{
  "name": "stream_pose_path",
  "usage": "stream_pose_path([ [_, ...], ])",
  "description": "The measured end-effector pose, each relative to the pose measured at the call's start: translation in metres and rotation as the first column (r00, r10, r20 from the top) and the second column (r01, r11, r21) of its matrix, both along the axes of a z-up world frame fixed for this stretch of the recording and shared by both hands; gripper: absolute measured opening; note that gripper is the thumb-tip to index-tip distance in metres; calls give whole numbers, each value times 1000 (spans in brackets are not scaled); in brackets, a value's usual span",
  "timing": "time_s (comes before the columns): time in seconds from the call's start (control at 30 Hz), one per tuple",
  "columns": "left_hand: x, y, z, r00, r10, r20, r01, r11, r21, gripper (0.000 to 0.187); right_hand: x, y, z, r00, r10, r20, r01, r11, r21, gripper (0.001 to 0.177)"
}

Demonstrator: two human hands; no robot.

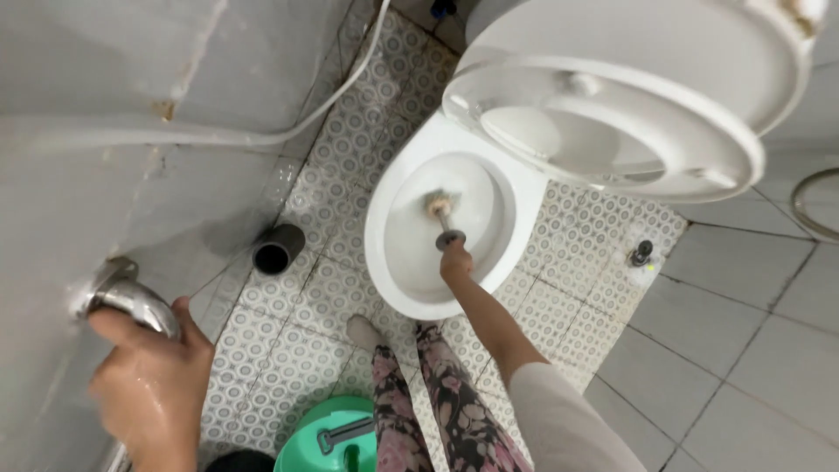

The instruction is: Clean the inside and outside of a toilet using a brush and water spray.

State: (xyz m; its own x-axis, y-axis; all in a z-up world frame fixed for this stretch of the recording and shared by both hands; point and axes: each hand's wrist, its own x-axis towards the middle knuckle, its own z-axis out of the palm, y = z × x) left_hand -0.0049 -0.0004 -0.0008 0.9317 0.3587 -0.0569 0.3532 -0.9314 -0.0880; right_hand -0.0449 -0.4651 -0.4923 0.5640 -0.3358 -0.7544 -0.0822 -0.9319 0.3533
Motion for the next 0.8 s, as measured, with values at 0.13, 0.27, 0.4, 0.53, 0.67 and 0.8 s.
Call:
stream_pose_path([
  [0.13, -2, 3, -12, 997, 69, -29, -66, 992, 109, 57, 18, -12, -112, 910, -346, 228, 316, 935, 161, 42],
  [0.27, -27, 23, -40, 996, 85, -37, -79, 987, 141, 58, 53, 1, -154, 406, -898, -169, 697, 185, 693, 42],
  [0.4, -20, 16, -33, 998, 68, -13, -65, 987, 150, 58, 71, 33, -133, -194, -307, -932, 239, -936, 259, 65],
  [0.53, -1, 5, -13, 999, 53, -7, -52, 988, 145, 59, 55, 38, -56, -232, -386, -893, 332, -894, 301, 55],
  [0.67, 2, 1, -5, 999, 37, -26, -34, 994, 102, 58, 24, 69, 68, -95, -733, -673, 666, -550, 504, 53],
  [0.8, -4, 7, -11, 999, 26, -31, -24, 999, 45, 57, -8, 59, 138, 336, -814, -475, 749, -75, 658, 56],
])
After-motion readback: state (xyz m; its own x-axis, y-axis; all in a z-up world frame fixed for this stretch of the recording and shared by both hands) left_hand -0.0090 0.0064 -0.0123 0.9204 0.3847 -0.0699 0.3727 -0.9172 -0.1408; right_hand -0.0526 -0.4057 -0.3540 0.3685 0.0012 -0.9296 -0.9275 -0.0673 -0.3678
